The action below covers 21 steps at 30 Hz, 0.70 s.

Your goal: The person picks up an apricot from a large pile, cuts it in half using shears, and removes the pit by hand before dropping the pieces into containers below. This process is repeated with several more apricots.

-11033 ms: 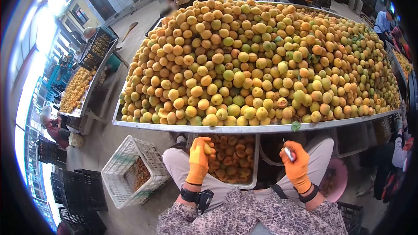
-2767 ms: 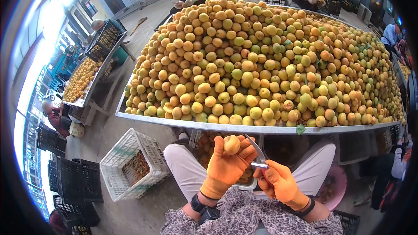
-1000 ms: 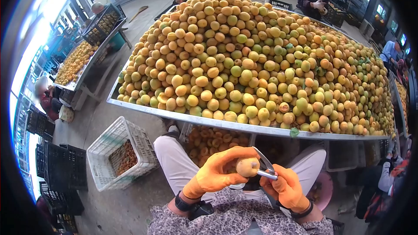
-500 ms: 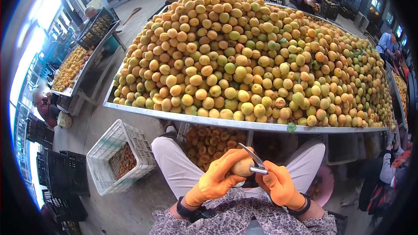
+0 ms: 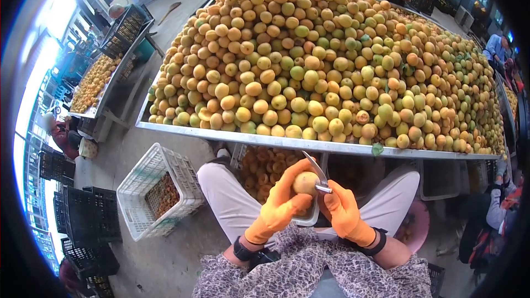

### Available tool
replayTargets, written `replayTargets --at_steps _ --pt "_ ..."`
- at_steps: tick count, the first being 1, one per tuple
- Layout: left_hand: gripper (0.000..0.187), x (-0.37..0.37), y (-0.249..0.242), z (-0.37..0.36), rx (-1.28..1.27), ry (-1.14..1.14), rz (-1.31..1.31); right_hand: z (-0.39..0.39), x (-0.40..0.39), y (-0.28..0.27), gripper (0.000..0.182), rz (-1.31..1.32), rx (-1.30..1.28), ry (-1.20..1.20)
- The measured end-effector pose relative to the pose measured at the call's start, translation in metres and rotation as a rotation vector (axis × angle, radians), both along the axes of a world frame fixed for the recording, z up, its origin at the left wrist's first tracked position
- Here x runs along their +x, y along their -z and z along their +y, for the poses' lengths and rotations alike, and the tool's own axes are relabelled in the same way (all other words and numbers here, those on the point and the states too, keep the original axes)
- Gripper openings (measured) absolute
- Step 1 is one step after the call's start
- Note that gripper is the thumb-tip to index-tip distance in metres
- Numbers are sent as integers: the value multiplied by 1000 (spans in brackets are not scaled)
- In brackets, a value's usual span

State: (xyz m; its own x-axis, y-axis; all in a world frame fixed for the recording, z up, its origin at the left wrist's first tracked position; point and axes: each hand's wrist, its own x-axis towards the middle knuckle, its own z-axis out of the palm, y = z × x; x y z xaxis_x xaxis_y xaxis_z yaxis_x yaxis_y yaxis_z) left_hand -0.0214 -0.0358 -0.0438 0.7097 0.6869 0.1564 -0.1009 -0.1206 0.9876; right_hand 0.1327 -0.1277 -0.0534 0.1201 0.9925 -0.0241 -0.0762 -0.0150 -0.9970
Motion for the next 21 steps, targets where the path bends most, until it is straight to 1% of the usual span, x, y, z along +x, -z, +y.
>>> replayTargets --at_steps 2,4,6,7,9,10,12,13,14,16,17,18,20,21 --pt "68 6 -1 -6 -708 52 -447 4 -1 -2 39 -30 45 29" --pt "74 8 -1 -6 -655 21 -281 5 -1 -6 39 -69 95 44" --pt "69 3 -7 -1 -586 0 -166 7 5 -8 38 -103 74 37" --pt "69 3 -4 4 -583 -5 -170 10 9 -15 38 65 -78 -29" --pt "65 2 4 15 -63 -223 5 12 25 -36 38 379 -391 -158" --pt "61 -4 -2 25 -146 -252 -53 6 28 -44 38 382 -383 -160" --pt "56 -13 1 44 -401 -196 -322 -3 32 -54 49 364 -324 -107" --pt "56 -13 -5 44 -535 -103 -475 -3 31 -49 50 260 -212 -75" --pt "56 -12 -6 44 -529 -102 -476 -3 29 -48 50 259 -206 -76" --pt "55 -6 -5 38 -794 79 -667 -1 18 -53 50 160 -181 -57" --pt "56 -3 -2 37 -852 138 -736 0 15 -51 48 161 -161 -61" --pt "56 0 -2 34 -851 140 -735 1 13 -46 48 161 -159 -60" --pt "55 4 -3 27 -917 79 -742 1 11 -37 41 122 -140 -119" --pt "58 3 2 27 -911 170 -764 2 11 -42 41 66 -176 -135"
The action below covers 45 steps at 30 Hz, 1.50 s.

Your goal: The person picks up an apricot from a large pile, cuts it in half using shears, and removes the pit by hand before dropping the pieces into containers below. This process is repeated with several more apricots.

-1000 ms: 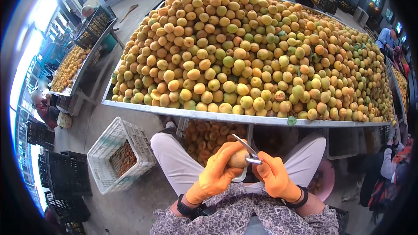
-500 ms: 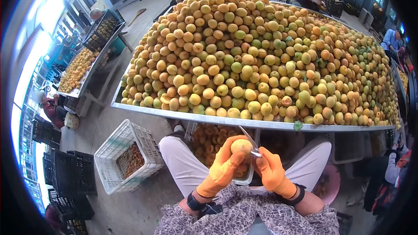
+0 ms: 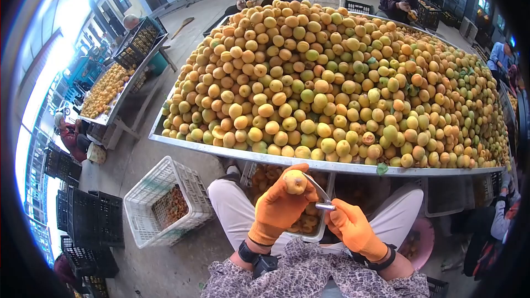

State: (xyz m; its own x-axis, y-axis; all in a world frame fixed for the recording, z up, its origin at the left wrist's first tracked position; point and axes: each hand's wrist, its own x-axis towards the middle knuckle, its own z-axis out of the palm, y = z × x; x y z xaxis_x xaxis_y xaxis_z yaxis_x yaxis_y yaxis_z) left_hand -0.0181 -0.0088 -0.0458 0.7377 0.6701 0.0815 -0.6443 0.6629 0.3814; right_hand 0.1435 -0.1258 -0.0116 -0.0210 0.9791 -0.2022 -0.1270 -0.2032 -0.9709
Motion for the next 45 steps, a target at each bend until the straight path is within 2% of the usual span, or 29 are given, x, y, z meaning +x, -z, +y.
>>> replayTargets --at_steps 4,10,15,17,19,20,21,24,26,29,31,32,33,35,36,37,40,42,43,45 --pt "62 4 4 -7 21 27 -50 2 -4 1 39 -47 21 1" --pt "67 7 2 -16 39 81 18 2 -6 9 34 -101 37 -32" --pt "63 10 -6 -30 -31 86 -11 -4 -16 15 32 -160 124 67" --pt "62 9 -13 -35 17 49 80 -8 -18 22 33 -210 138 50" --pt "63 6 -22 -36 116 26 86 -9 -22 22 35 -176 220 86" --pt "65 6 -24 -37 170 38 112 -8 -25 22 59 -172 281 117" --pt "68 5 -27 -37 224 49 137 -7 -24 21 59 -177 284 109" --pt "69 -2 -42 -36 267 69 181 -7 -19 17 57 -193 360 77" --pt "69 -10 -49 -28 294 92 219 -7 -10 14 41 -324 353 -3" --pt "67 -22 -61 -11 555 145 516 -4 1 16 42 -370 385 -109" --pt "63 -23 -74 4 1298 15 797 -11 -6 25 43 -283 384 -58" --pt "63 -18 -72 7 1434 -51 743 -14 -10 29 45 -195 384 -2" --pt "59 -12 -76 4 1391 -74 562 -14 -14 32 45 -199 388 4" --pt "61 -2 -69 -26 626 162 275 -10 -21 34 45 -346 749 215" --pt "63 5 -66 -34 492 242 164 -5 -26 24 47 -332 734 288" --pt "61 6 -66 -37 607 141 258 -4 -24 27 47 -334 738 293" --pt "60 2 -62 -37 590 137 297 -4 -16 42 64 -278 736 197" --pt "58 -2 -61 -27 1148 -78 521 -11 -15 37 64 -281 685 183" --pt "58 -3 -67 -23 1147 -78 523 -12 -15 35 64 -280 637 172" --pt "66 -2 -82 -13 1544 -222 734 -11 -11 40 57 -299 629 144"
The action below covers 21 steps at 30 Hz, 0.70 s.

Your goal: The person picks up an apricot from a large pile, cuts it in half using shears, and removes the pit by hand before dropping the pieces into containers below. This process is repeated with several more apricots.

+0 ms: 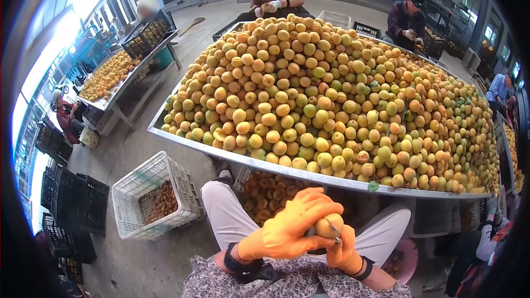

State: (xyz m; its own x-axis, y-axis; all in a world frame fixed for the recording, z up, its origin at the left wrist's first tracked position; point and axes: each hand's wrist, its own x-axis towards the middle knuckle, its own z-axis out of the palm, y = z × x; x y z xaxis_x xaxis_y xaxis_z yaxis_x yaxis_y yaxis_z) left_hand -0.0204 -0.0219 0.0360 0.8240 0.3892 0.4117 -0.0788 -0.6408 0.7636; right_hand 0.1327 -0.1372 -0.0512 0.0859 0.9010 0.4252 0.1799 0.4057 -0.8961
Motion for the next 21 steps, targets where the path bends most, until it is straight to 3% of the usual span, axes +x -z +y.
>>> replayTargets --at_steps 4,5,6,8,10,12,14,16,18,20,21 --pt "63 -3 -5 14 -106 108 52 -2 7 7 49 -45 -18 -55" --pt "68 0 11 8 -458 167 -65 3 6 -2 48 -16 43 -74" --pt "75 5 20 -9 -986 214 -192 6 5 -2 48 -16 47 -72" --pt "76 11 24 -26 -1168 177 -254 11 3 -1 47 -54 246 57" --pt "74 9 25 -27 -1176 172 -295 10 5 -4 43 -50 244 89" --pt "72 0 15 -17 -986 94 -222 1 14 -2 40 -82 15 -12" --pt "66 -7 6 10 -302 53 -65 2 19 -15 39 -121 -10 -36" --pt "64 -13 -5 20 -19 2 101 -1 23 -20 38 -178 -187 -137" --pt "70 -10 -3 17 -10 71 87 -3 19 -4 37 -144 -61 -109" --pt "72 0 3 -9 -1103 186 -186 -1 11 -2 36 -109 63 -87" --pt "74 4 16 -9 -1037 273 -146 0 3 -9 36 -41 97 23"
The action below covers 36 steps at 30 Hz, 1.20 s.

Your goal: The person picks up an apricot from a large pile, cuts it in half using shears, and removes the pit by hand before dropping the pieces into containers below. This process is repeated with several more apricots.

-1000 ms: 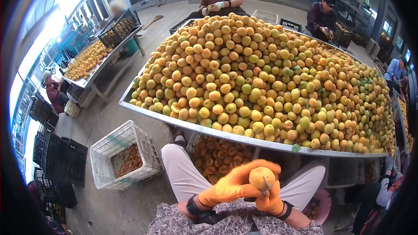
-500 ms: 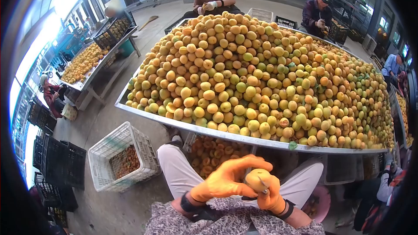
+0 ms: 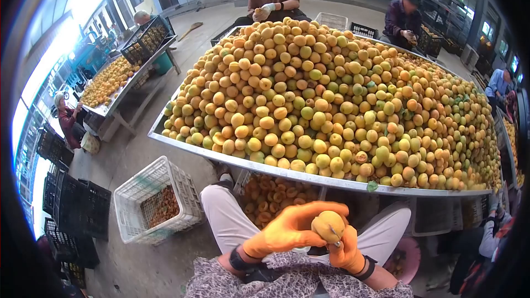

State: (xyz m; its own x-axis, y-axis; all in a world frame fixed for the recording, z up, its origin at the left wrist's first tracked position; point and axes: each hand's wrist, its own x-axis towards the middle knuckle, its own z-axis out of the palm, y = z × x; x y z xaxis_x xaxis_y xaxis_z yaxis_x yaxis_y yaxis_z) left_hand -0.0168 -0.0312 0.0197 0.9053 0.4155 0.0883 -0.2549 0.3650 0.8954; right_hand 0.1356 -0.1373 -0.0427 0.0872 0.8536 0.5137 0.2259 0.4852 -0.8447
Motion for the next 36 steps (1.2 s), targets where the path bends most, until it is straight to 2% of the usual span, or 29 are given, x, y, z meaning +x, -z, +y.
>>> replayTargets --at_steps 1,2,3,4,5,6,7,8,9,11,12,13,15,16,17,19,20,21,23,25,27,28,32,33,35,36 --pt "70 4 0 -11 -120 -26 -15 2 -5 -4 36 70 36 107" --pt "70 4 -5 -15 -164 -57 -4 9 -6 2 38 4 168 164" --pt "70 4 -8 -17 -209 -91 7 6 -1 3 38 -1 165 163" --pt "70 3 -9 -14 -213 -95 4 0 7 5 37 -37 46 84" --pt "67 -1 -12 -9 -29 -120 42 -4 13 5 36 -69 -74 5" --pt "63 -5 -15 -2 159 -144 82 -7 16 0 36 -68 -73 2" --pt "63 -10 -17 7 162 -148 84 -9 19 -8 34 -106 -219 -27" --pt "61 -15 -18 18 568 -211 226 -10 20 -17 31 -137 -363 -58" --pt "59 -17 -20 26 971 -264 364 -11 22 -23 31 -131 -361 -58" --pt "53 -18 -13 34 799 -236 383 -9 25 -36 27 -220 -560 -41" --pt "51 -20 -2 38 622 -232 393 -9 28 -45 25 -208 -573 -34" --pt "48 -22 8 40 448 -229 401 -16 34 -40 26 -126 -604 -31" --pt "44 -24 19 40 -5 -300 237 -31 34 -26 21 388 -466 130" --pt "42 -23 26 40 -4 -255 221 -28 46 -30 17 423 -315 -47" --pt "41 -20 33 35 -5 -204 205 -21 43 -35 25 470 -388 3" --pt "37 -7 39 17 -313 -131 65 9 32 -48 45 -28 -208 79" --pt "38 -1 35 13 -167 -90 68 19 28 -48 51 -84 -187 81" --pt "38 3 34 9 -173 -83 64 26 26 -49 57 -144 -165 79" --pt "38 8 36 0 -410 -135 20 31 25 -52 55 -160 -247 47" --pt "35 10 41 -3 -280 -231 91 34 24 -45 55 -170 -235 -63" --pt "34 8 39 -2 -362 -210 258 33 22 -38 54 -204 -240 -78" --pt "34 8 40 -4 -367 -213 259 32 18 -35 55 -228 -216 -37" --pt "45 12 41 -16 184 -474 242 35 12 -20 52 -207 -113 14" --pt "45 14 44 -16 183 -472 242 37 11 -14 51 -185 -77 21" --pt "44 16 57 -17 216 -607 239 37 5 -5 47 -105 -107 31" --pt "45 13 60 -15 672 -674 303 36 1 -2 44 -25 -132 38"
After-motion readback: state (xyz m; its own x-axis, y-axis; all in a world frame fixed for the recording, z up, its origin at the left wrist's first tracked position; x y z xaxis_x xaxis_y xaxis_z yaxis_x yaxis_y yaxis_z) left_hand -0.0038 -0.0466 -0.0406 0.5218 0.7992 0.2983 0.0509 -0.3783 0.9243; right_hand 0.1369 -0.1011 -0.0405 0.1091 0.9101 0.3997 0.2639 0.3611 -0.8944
